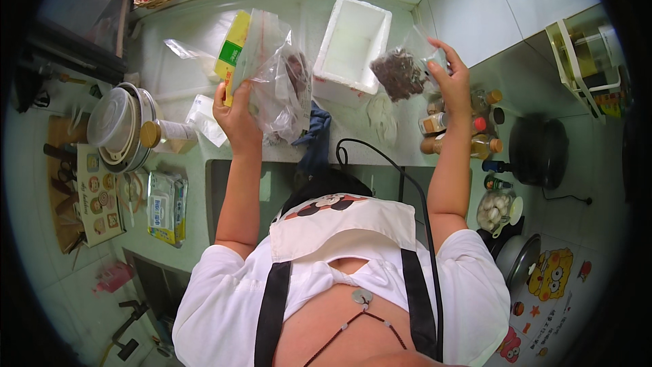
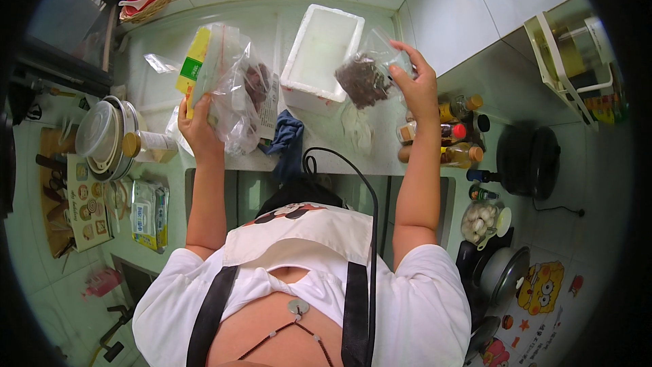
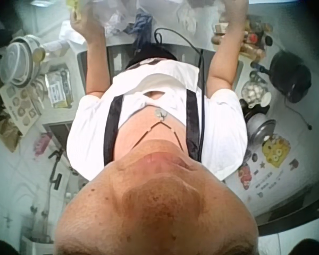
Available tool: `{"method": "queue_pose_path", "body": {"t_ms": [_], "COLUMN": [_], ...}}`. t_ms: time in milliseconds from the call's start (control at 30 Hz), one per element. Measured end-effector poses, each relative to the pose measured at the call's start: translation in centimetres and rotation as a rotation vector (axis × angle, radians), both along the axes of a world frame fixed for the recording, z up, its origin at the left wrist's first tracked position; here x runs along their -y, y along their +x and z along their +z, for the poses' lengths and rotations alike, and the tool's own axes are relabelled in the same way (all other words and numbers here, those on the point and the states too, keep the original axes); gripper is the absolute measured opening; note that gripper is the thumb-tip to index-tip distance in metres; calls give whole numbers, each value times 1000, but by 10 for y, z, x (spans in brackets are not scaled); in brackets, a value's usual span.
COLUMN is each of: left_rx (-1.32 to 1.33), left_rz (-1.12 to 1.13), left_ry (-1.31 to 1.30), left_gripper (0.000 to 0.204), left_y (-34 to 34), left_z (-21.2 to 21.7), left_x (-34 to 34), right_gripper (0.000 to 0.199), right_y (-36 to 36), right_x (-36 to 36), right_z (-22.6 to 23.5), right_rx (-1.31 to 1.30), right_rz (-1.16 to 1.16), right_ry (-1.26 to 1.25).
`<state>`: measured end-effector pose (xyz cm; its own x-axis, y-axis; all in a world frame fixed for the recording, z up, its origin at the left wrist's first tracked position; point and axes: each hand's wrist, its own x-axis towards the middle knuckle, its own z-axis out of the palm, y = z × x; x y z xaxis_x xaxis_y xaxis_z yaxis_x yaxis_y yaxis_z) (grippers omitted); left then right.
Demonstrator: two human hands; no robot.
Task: The person wipes a kitchen counter and wall tile with a cloth, then removes items from a styrofoam box and places them into plastic bags.
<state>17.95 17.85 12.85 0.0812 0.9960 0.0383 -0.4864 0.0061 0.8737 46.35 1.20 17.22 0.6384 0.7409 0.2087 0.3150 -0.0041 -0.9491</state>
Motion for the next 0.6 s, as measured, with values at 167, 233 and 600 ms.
{"method": "queue_pose_path", "body": {"t_ms": [167, 233, 600], "left_rx": [-3, 2, -47], "left_rz": [-29, -44, -89], "left_ry": [18, 25, 28], "left_gripper": [9, 9, 6], "left_y": [6, 8, 18], "left_z": [-3, -8, -16], "left_x": [-3, -4, -1], "right_gripper": [34, 35, 30], "right_y": [-8, -14, -22], "right_x": [33, 36, 60], "right_z": [-3, -5, -16], "right_rx": [0, -37, -26], "right_rz": [169, 296, 460], "right_ry": [-227, -385, -579]}}
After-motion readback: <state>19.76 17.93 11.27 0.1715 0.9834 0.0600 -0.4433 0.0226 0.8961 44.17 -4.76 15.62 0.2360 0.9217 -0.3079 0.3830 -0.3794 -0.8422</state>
